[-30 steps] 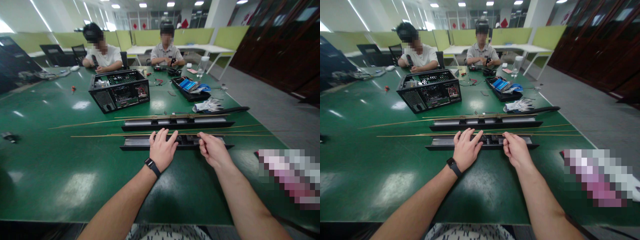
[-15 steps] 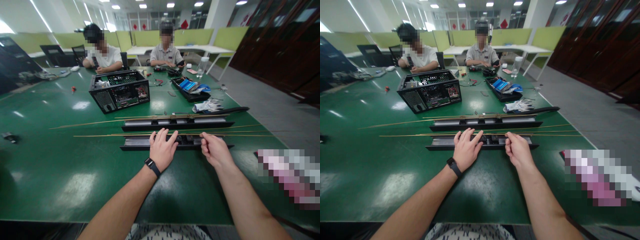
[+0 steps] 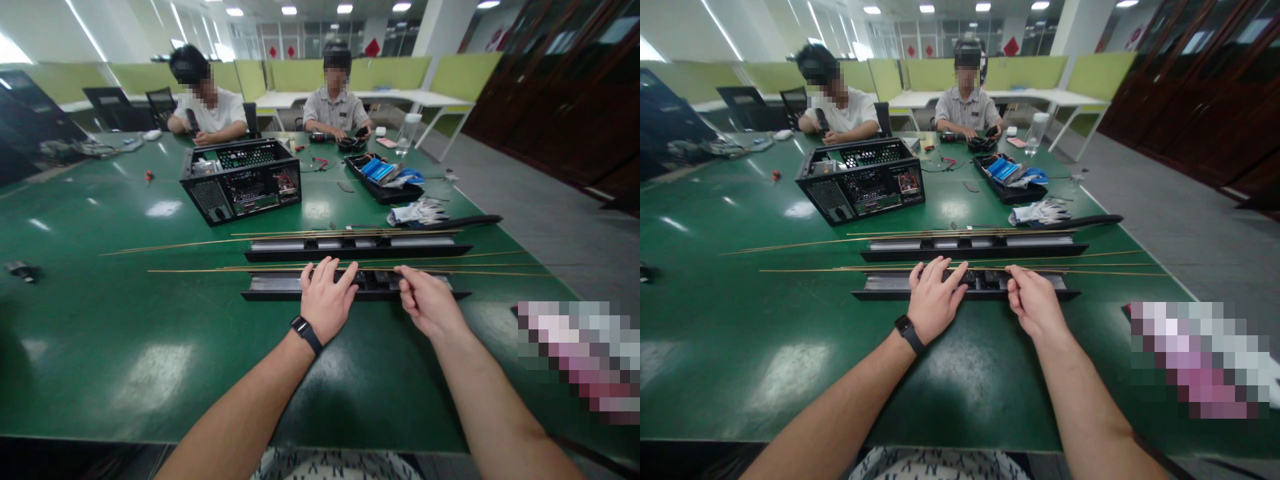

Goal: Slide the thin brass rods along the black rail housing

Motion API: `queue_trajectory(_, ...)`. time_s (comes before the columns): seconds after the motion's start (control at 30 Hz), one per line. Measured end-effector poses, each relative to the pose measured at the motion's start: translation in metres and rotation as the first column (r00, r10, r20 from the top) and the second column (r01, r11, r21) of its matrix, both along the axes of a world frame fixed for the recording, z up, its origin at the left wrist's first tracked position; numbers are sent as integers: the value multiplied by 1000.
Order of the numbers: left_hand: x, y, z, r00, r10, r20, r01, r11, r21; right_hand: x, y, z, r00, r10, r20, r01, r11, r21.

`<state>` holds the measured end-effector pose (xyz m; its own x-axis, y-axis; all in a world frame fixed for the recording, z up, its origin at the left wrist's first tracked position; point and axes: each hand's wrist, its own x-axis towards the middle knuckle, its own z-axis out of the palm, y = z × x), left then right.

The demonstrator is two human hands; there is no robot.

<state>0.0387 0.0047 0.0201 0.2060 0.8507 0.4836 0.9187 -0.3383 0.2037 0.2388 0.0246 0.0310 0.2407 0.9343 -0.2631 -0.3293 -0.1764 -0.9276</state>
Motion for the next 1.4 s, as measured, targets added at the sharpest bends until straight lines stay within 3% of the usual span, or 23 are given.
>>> queue_trajectory(0.8, 0, 0, -1, 1000, 3, -7, -3, 1000, 10, 2, 1, 0, 998, -66, -1, 66, 998, -6)
queue_trajectory(1.4, 0, 0, -1, 1000, -5, 2, 5, 1000, 28, 5, 1, -2, 999, -40, 12, 40, 999, 24)
